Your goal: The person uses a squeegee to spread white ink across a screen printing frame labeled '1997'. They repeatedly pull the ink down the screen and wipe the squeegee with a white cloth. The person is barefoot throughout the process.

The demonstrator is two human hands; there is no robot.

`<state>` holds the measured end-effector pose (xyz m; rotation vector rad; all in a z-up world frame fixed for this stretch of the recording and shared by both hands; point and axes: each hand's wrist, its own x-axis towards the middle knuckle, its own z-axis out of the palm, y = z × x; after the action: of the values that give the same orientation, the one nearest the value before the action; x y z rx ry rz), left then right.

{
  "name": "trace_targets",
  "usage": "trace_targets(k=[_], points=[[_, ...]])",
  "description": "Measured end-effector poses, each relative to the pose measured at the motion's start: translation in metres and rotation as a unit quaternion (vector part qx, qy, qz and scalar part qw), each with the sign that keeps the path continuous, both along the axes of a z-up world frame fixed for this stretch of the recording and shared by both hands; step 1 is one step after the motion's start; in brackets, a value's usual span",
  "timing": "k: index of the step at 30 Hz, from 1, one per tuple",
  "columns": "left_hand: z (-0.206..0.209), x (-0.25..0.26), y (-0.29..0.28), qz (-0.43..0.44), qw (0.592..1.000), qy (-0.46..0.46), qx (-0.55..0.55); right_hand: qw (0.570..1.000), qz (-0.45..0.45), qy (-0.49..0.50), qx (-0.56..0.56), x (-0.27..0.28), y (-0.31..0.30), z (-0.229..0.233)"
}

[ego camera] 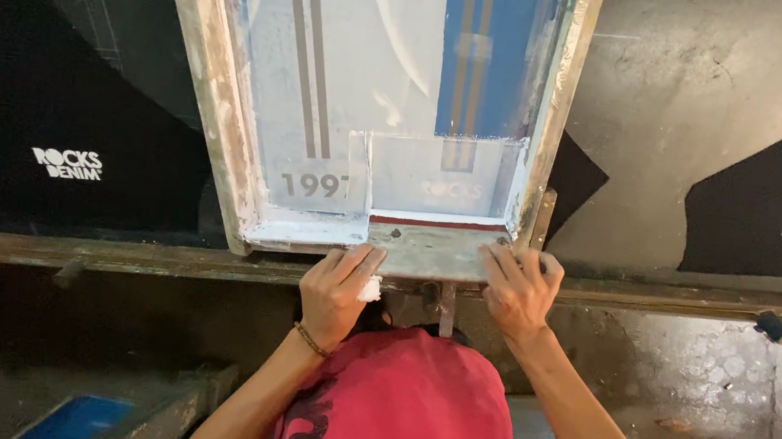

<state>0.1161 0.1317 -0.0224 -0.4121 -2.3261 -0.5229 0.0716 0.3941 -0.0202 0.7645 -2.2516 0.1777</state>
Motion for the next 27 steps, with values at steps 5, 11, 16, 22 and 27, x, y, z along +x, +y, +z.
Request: trace_targets(k=[5,11,16,22,27], points=[[-0.005,0.016,0.002,0.014,1.000,0.004,-0.012,1.000,0.000,0.008,-0.005,0.013,0.001,-0.007],[0.005,0.027,0.003,0.001,0.999,-0.030,0.013,0.996,0.033,-0.083,0.013,0.020,0.018,-0.021],[0.025,0.020,-0.002,-0.013,0.999,-0.040,0.027,0.992,0.058,-0.111,0.018,0.010,0.014,0.015],[0.013,0.002,-0.022,-0.037,0.987,-0.095,0.127,0.992,-0.015,-0.126,0.018,-0.011,0.030,-0.007],[0.063,-0.026,-0.054,0.102,0.959,-0.084,0.251,0.915,-0.096,-0.290,-0.263,-0.023,0.028,0.030]])
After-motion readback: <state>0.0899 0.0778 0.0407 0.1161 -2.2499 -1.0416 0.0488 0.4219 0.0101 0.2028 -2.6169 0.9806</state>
